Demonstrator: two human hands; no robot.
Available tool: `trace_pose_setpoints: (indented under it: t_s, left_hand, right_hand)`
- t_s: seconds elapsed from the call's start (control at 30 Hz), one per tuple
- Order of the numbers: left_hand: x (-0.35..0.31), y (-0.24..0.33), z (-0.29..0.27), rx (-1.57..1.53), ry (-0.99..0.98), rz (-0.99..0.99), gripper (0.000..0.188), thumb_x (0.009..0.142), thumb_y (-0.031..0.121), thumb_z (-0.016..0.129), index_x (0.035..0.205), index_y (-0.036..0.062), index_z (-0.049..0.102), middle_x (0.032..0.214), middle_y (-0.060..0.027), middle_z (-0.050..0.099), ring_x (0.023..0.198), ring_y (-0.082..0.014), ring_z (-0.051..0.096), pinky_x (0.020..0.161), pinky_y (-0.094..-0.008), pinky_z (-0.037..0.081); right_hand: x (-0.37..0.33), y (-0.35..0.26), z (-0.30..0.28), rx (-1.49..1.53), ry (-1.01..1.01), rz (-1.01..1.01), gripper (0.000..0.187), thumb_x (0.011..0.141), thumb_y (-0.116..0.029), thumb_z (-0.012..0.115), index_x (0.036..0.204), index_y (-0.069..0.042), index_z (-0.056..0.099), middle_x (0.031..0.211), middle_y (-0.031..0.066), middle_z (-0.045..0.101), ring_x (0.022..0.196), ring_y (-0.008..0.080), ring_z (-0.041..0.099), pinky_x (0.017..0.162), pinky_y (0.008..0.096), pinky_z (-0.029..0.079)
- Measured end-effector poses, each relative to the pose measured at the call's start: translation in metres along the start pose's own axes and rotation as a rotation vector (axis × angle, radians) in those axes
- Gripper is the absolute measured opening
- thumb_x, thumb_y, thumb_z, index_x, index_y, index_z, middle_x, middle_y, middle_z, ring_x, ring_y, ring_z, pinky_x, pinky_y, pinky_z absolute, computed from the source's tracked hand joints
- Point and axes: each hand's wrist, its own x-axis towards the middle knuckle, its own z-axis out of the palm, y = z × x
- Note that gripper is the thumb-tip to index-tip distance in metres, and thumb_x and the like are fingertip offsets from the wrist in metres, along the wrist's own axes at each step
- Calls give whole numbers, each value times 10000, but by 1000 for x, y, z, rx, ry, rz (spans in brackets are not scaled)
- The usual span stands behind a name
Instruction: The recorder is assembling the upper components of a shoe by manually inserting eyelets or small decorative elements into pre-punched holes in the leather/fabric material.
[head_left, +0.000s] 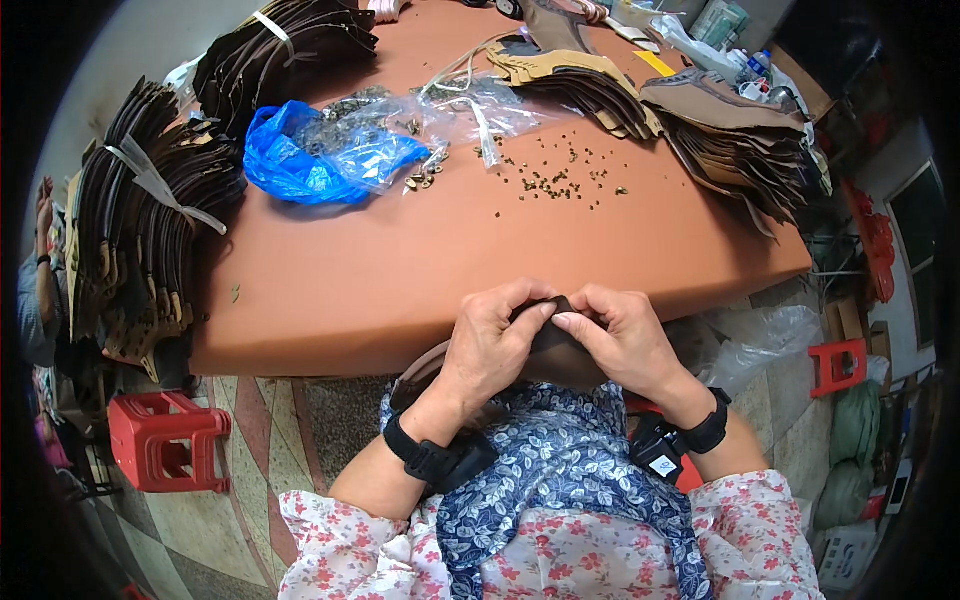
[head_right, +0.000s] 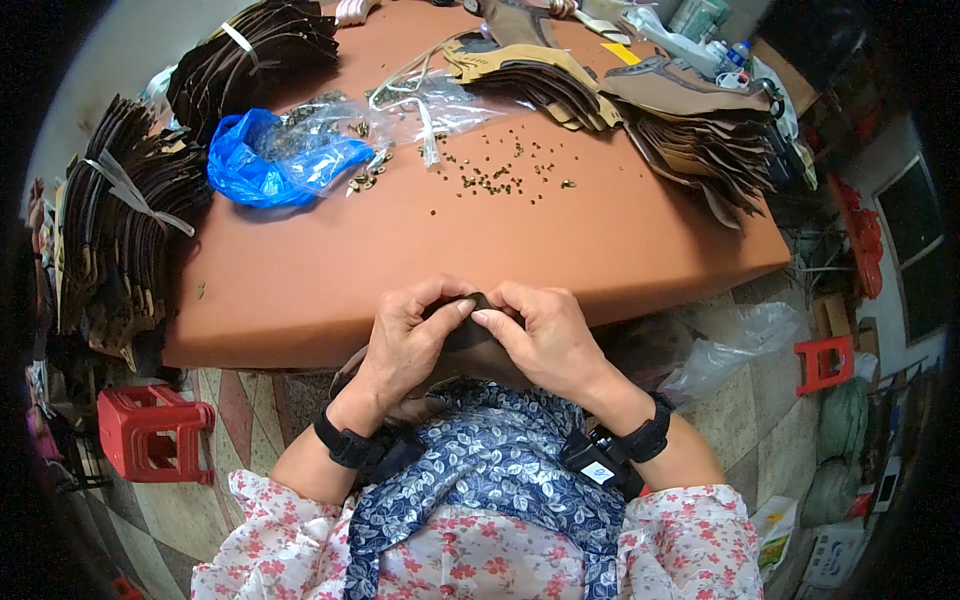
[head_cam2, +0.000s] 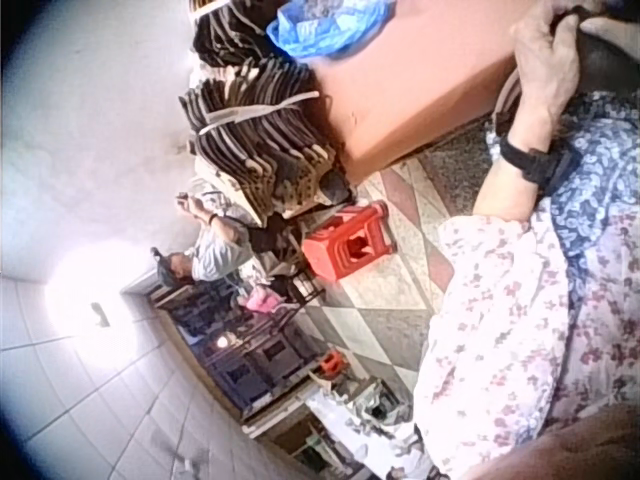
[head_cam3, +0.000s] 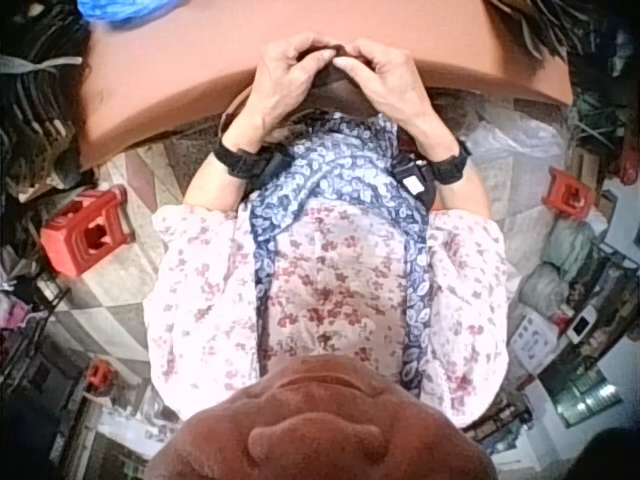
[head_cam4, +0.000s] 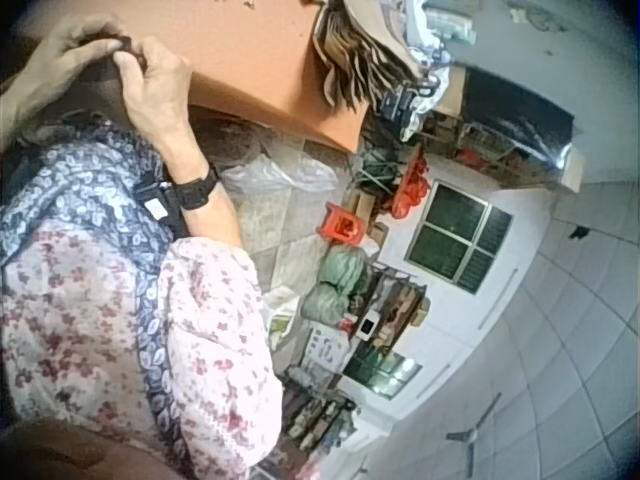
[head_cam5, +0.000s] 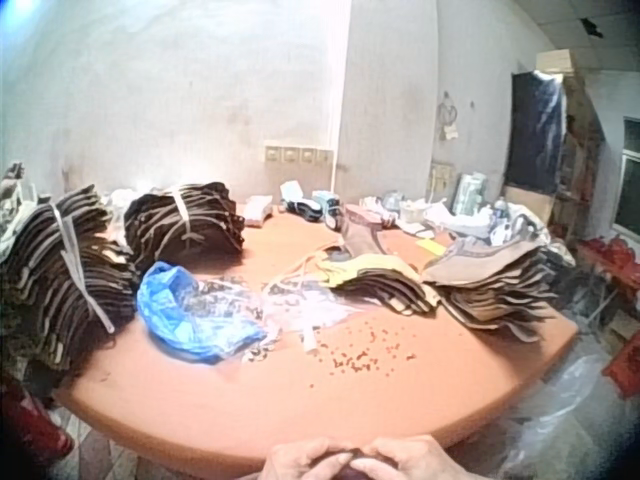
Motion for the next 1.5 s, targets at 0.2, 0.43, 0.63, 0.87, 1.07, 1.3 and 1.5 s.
trace_pose_setpoints:
  t_s: [0.2,0.43,0.63,0.87,1.07,1.3,1.5]
  left_hand:
    - [-9,19,-22,-52,69,-16,291,891,127,638,1150,-6,627,900,-115,710,812,-147,660,739,-283,515]
    - [-43,35,-127,35,491,44,579,879,233,674,1381,27,470,1234,-91,574,1071,-154,576,916,-284,449]
    - [-59,11,-95,-540,242,-39,636,777,110,754,1346,-3,493,1213,-74,613,1142,-158,564,980,-309,443]
    - [-33,18,-83,-521,253,-92,251,851,-7,673,1101,6,670,1063,-57,688,947,-125,632,851,-279,506]
    - [-5,30,-65,-435,-10,-234,207,861,-9,656,1066,-21,675,973,-36,688,874,-94,611,774,-254,508]
    - [14,26,-56,-116,74,-86,369,835,52,692,1191,4,608,1122,-130,649,996,-196,614,848,-318,491]
    - [9,31,-24,1064,377,488,553,804,200,702,1324,101,543,1385,-122,487,1380,-351,308,1129,-539,74]
  right_hand:
    - [-4,-6,-8,201,141,-113,97,875,-70,650,899,23,661,693,30,619,637,58,529,588,238,451]
    - [-17,-21,-73,533,402,-207,63,884,-21,643,943,-12,623,904,-9,649,816,62,585,774,215,464]
    - [-22,4,-62,817,389,-138,94,911,-107,645,952,-34,604,1001,45,674,914,114,612,866,277,476]
    - [-57,78,-41,395,39,259,135,886,-39,635,1012,8,646,969,51,680,873,99,618,823,261,491]
    - [-36,44,-38,118,254,56,285,858,-86,671,1116,27,631,1027,88,685,938,134,645,808,275,512]
    - [9,9,-6,272,134,-28,152,914,-107,634,1001,18,639,806,31,668,707,49,597,629,225,485]
    - [23,21,7,365,175,-18,150,912,-123,644,959,20,646,773,36,663,699,61,586,623,240,485]
